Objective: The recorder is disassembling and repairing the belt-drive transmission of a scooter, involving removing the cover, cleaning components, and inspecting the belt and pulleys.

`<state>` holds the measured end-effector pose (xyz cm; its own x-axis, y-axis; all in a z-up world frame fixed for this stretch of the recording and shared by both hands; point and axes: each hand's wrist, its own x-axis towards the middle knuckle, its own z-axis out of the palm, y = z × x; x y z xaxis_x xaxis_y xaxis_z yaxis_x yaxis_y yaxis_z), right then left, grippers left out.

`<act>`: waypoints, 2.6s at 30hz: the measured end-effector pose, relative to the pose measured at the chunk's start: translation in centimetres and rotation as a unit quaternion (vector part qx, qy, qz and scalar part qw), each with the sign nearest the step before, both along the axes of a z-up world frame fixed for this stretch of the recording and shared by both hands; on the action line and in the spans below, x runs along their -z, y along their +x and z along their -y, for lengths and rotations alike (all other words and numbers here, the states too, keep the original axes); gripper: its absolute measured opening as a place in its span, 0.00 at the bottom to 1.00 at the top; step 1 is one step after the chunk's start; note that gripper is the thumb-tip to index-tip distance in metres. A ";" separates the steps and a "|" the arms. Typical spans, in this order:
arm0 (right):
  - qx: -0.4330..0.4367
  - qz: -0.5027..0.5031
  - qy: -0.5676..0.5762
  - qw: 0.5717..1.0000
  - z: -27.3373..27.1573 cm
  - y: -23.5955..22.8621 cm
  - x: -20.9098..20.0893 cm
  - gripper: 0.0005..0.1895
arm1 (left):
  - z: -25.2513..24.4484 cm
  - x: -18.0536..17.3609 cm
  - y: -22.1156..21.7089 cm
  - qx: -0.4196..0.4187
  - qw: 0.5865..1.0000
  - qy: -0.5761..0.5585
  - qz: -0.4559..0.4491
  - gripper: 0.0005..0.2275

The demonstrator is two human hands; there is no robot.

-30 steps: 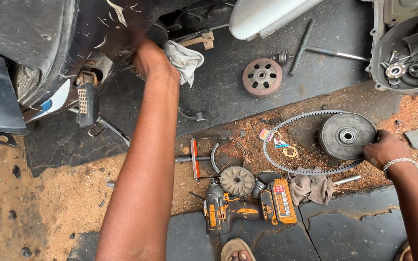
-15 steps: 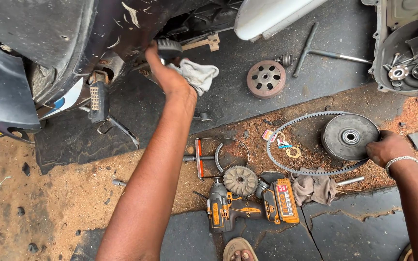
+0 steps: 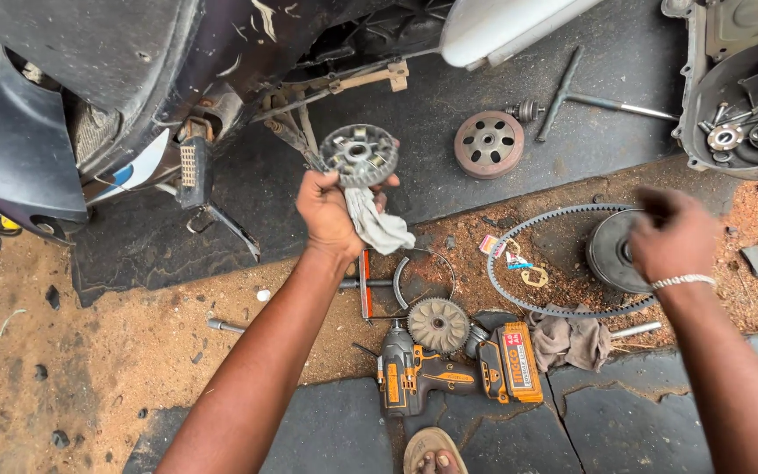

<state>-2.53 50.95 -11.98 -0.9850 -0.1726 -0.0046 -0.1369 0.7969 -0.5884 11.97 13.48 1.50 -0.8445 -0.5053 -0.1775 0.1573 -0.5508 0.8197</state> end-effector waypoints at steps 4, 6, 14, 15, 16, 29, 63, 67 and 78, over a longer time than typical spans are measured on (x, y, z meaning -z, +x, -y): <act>-0.046 0.292 -0.389 0.872 5.5 1.7 -5.2 0.21 | -1.2 0.3 1.3 0.122 0.990 0.056 0.032 0.30; -0.060 0.336 -0.412 0.845 7.9 3.1 -8.2 0.18 | -2.0 0.8 1.7 0.151 0.985 0.073 0.044 0.31; -0.100 0.412 -0.518 0.743 11.2 4.9 -10.3 0.20 | -3.6 5.9 3.1 0.185 0.967 0.123 0.122 0.25; -0.101 0.412 -0.516 0.744 11.4 5.2 -10.7 0.20 | -3.2 7.7 3.4 0.184 0.968 0.124 0.121 0.25; -0.068 0.440 -0.515 0.732 11.7 5.4 -11.1 0.20 | -2.8 9.5 3.8 0.183 0.971 0.102 0.116 0.21; 0.191 0.551 -0.632 0.511 13.3 8.8 -7.6 0.16 | -8.3 0.3 2.4 0.255 0.830 -0.468 0.163 0.30; 0.093 0.488 -0.813 0.305 12.4 8.8 -9.0 0.25 | -5.3 2.1 1.7 -0.025 0.982 -0.007 0.188 0.13; 0.065 0.500 -0.816 0.283 12.0 8.8 -8.2 0.27 | -4.3 1.8 1.2 -0.010 0.962 0.098 0.255 0.17; 0.006 0.539 -0.786 0.303 11.5 7.9 -6.8 0.33 | 3.1 13.6 -4.3 -0.030 0.938 0.071 0.337 0.15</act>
